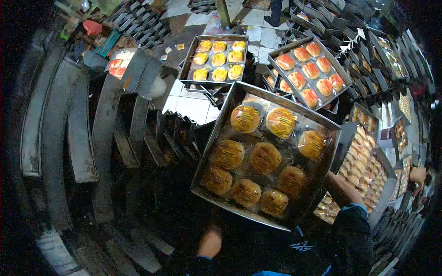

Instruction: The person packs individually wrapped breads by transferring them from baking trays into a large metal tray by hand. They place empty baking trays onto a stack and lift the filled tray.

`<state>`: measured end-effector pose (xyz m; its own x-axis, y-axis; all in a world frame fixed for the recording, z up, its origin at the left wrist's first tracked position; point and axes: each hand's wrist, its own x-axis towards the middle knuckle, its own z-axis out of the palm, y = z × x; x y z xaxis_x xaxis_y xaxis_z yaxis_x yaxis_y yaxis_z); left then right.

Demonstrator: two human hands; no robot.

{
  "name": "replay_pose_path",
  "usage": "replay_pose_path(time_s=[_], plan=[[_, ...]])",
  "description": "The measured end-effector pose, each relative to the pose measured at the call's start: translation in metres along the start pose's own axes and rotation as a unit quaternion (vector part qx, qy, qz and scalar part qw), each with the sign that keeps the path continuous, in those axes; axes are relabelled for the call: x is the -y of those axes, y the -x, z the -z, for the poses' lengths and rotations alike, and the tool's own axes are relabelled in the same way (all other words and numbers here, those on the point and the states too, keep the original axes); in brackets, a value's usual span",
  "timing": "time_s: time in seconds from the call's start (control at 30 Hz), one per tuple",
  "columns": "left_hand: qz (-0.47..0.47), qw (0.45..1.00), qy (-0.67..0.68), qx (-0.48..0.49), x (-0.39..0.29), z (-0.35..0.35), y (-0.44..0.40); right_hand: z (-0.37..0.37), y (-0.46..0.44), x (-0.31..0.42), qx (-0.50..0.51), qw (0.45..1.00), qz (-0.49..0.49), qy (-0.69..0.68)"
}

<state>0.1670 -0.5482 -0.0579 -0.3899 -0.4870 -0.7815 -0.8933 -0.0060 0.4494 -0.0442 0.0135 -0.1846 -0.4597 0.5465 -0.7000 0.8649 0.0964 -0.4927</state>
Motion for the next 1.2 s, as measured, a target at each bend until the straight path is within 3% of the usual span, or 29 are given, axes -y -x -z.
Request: replay_pose_path(time_s=[0.2,0.43,0.8,0.97,1.03,1.07,1.1,1.13,1.17,1.2], plan=[[-0.008,0.999,-0.006,0.040,-0.045,-0.047,-0.058,-0.102,-0.032,0.022,0.036,0.999,-0.027,-0.015],[-0.007,0.996,0.022,0.085,-0.094,-0.135,-0.169,-0.149,-0.097,0.044,0.018,0.998,-0.047,-0.048],[0.024,0.989,0.117,0.092,-0.136,-0.276,-0.322,-0.162,-0.187,0.034,0.032,0.991,-0.040,-0.127],[0.054,0.987,0.125,0.087,-0.111,-0.280,-0.317,-0.147,-0.217,0.003,0.083,0.977,-0.018,-0.198],[0.072,0.988,0.110,0.086,-0.089,-0.262,-0.289,-0.142,-0.272,-0.057,0.122,0.961,-0.003,-0.248],[0.082,0.988,0.095,0.087,-0.077,-0.250,-0.273,-0.123,-0.157,0.035,0.111,0.946,-0.048,-0.300],[0.094,0.989,0.080,0.087,-0.063,-0.238,-0.254,-0.115,-0.119,0.057,0.108,0.943,-0.056,-0.310],[0.105,0.989,0.064,0.088,-0.053,-0.224,-0.235,-0.110,-0.093,0.069,-0.046,0.984,-0.023,-0.172],[0.114,0.989,0.050,0.086,-0.043,-0.211,-0.215,-0.106,-0.071,0.076,-0.196,0.980,0.011,-0.026],[0.123,0.988,0.036,0.083,-0.036,-0.197,-0.195,-0.107,-0.043,0.073,-0.195,0.980,0.049,-0.005]])
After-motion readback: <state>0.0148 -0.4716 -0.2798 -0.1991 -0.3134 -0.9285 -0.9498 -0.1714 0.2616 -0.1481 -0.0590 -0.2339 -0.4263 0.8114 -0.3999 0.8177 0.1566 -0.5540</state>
